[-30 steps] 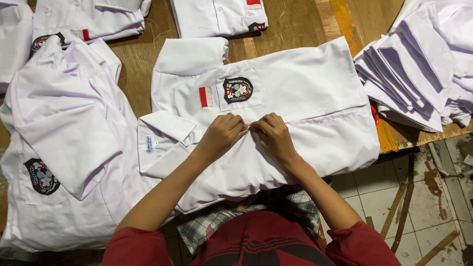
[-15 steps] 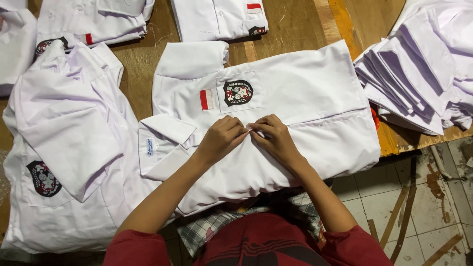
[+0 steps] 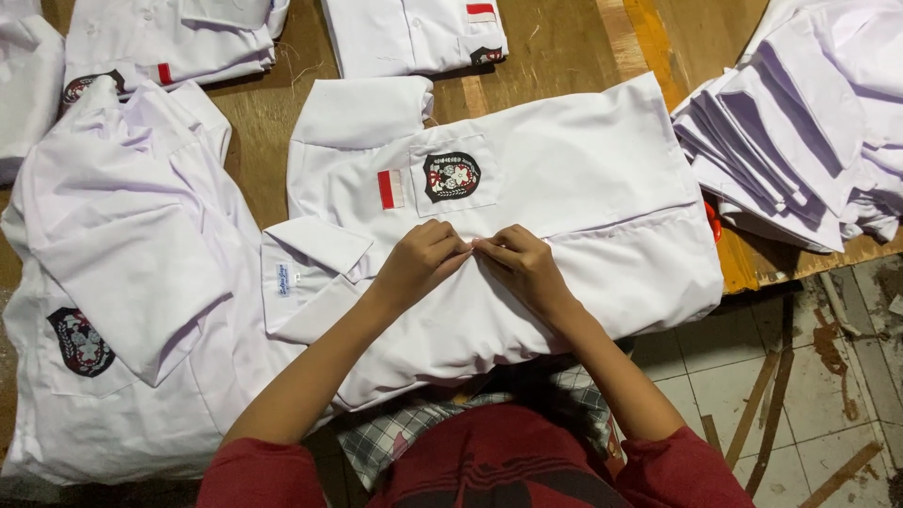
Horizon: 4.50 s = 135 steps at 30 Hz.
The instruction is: The person folds a white short-sleeved shirt on a wooden table. They align the collar, fold the sleeves inward, and smooth the fabric with their hands. The shirt features a red and white flag patch and a circular logo on the chest.
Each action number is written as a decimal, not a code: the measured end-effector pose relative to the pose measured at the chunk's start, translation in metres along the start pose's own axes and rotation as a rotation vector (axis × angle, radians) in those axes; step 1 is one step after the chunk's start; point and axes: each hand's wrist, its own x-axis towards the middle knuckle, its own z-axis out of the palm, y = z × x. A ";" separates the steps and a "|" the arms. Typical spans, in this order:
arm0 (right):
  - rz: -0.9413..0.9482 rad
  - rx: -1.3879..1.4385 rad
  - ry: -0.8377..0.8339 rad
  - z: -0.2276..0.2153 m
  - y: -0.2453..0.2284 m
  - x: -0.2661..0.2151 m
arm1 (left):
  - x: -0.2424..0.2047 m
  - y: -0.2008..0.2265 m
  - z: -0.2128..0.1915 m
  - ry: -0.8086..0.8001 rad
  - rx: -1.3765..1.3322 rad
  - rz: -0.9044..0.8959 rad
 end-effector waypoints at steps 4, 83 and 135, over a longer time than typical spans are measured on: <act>-0.001 -0.005 0.008 0.004 0.001 0.000 | -0.001 0.000 0.000 0.007 -0.018 -0.020; -0.065 -0.623 -0.552 -0.072 0.064 -0.003 | -0.005 -0.027 -0.037 -0.361 0.347 -0.370; 0.273 -0.350 -0.660 -0.080 0.045 0.008 | -0.006 -0.026 -0.038 -0.352 0.343 -0.361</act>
